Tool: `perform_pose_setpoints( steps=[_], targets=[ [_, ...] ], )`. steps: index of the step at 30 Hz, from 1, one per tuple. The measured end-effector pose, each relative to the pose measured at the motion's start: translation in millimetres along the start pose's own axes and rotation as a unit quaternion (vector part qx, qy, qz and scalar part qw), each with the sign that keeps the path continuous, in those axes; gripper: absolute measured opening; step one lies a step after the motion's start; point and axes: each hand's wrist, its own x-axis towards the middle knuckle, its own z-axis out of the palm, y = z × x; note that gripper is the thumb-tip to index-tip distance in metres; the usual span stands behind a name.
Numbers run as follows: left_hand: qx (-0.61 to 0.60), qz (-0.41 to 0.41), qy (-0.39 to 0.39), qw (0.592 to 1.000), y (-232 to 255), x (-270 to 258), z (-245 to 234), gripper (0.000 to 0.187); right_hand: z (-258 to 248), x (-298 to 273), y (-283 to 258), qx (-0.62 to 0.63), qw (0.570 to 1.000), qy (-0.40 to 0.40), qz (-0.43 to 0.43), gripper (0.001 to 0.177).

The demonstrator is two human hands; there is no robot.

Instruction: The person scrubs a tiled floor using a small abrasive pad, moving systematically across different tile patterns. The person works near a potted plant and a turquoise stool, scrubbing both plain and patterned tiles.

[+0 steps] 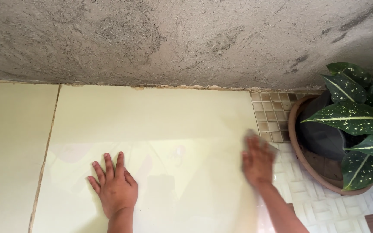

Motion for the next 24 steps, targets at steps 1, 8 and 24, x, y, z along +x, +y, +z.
perform_pose_setpoints(
  steps=[1,8,24],
  targets=[
    [-0.002,0.002,0.003,1.0,0,1,1,0.056,-3,1,11,0.028,0.999,0.001,0.035,0.065],
    [-0.016,0.005,0.013,1.0,-4,-1,6,0.053,6,8,6,0.095,0.987,0.001,0.13,0.066],
    [0.003,0.025,0.002,1.0,-8,0,2,0.063,12,-25,-136,0.015,0.998,0.015,-0.066,0.067]
  ],
)
